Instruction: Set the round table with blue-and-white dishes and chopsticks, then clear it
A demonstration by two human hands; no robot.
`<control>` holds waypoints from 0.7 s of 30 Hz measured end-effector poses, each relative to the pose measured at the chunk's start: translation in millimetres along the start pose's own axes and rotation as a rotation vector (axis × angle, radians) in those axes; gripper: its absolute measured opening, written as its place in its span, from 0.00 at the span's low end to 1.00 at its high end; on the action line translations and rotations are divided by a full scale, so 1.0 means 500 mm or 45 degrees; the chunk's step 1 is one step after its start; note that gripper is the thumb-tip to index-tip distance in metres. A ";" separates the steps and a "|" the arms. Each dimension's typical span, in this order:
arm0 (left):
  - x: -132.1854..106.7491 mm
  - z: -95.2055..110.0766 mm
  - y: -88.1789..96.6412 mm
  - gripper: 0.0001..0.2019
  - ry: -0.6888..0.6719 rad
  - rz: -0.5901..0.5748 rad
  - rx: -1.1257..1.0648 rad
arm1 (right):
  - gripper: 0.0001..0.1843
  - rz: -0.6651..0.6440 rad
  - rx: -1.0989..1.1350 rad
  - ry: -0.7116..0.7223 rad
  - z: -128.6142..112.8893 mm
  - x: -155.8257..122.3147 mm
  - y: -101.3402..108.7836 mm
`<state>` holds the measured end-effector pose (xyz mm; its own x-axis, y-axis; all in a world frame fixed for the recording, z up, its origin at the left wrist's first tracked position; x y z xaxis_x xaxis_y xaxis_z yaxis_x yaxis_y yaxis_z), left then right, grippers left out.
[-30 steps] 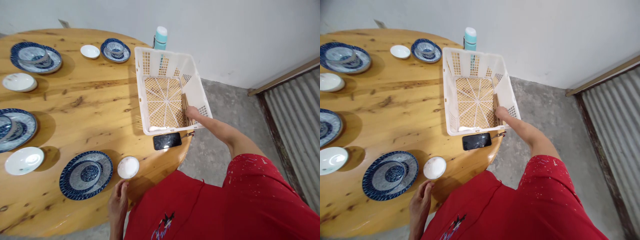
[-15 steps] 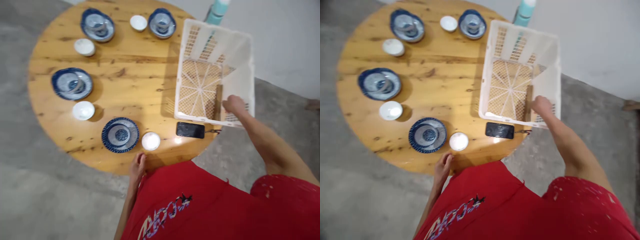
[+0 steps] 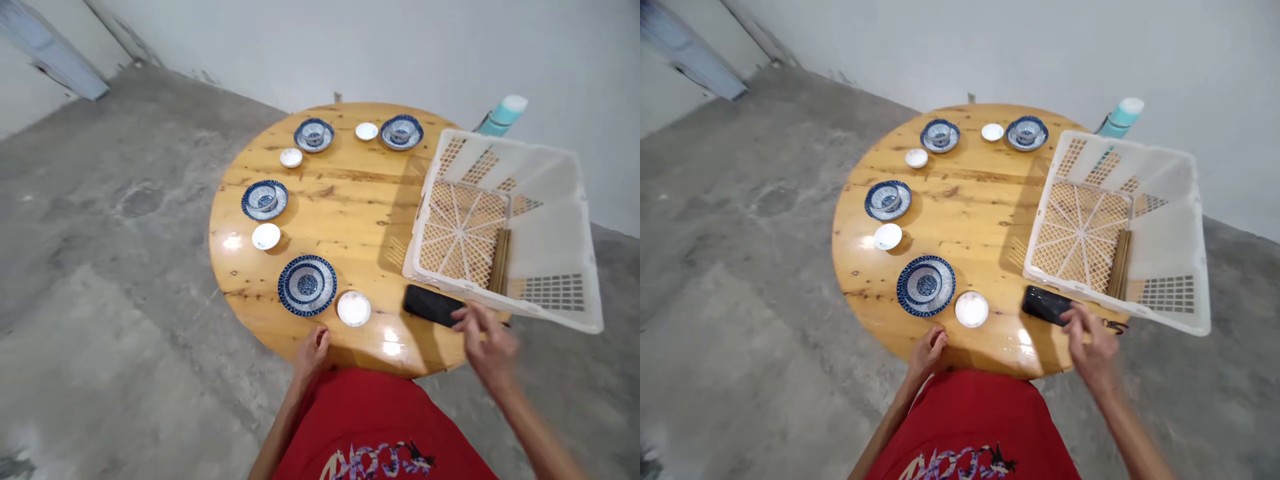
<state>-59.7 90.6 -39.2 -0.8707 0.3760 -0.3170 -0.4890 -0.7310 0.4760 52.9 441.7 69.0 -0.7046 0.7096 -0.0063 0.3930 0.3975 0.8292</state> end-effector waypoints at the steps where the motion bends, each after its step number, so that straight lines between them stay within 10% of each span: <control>1: 0.001 0.001 0.005 0.16 -0.026 -0.009 0.014 | 0.19 -0.140 0.104 -0.057 -0.003 -0.051 -0.040; 7: -0.009 -0.003 0.041 0.14 -0.119 -0.041 0.052 | 0.14 -0.396 0.503 -0.336 -0.008 -0.274 -0.191; 15: -0.053 -0.053 0.095 0.16 -0.162 -0.087 0.138 | 0.24 -0.136 0.707 -0.557 0.003 -0.323 -0.199; 21: -0.123 -0.161 0.163 0.18 0.072 0.268 -0.072 | 0.24 -0.471 0.694 -0.355 -0.021 -0.354 -0.268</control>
<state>-41.9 -38.0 -47.1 -0.9482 0.1806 -0.2614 -0.2916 -0.8212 0.4905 118.9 257.0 -35.0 -0.6998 0.5656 -0.4362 0.4482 0.8232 0.3485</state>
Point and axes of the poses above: each hand's wrist, its own x-axis towards the middle knuckle, its own y-axis out of the back of the hand, z = x × y, the point moved 3 cm from there along x, towards the middle knuckle, and after that the axes turned 7 degrees about -y, right-handed, at the moved point
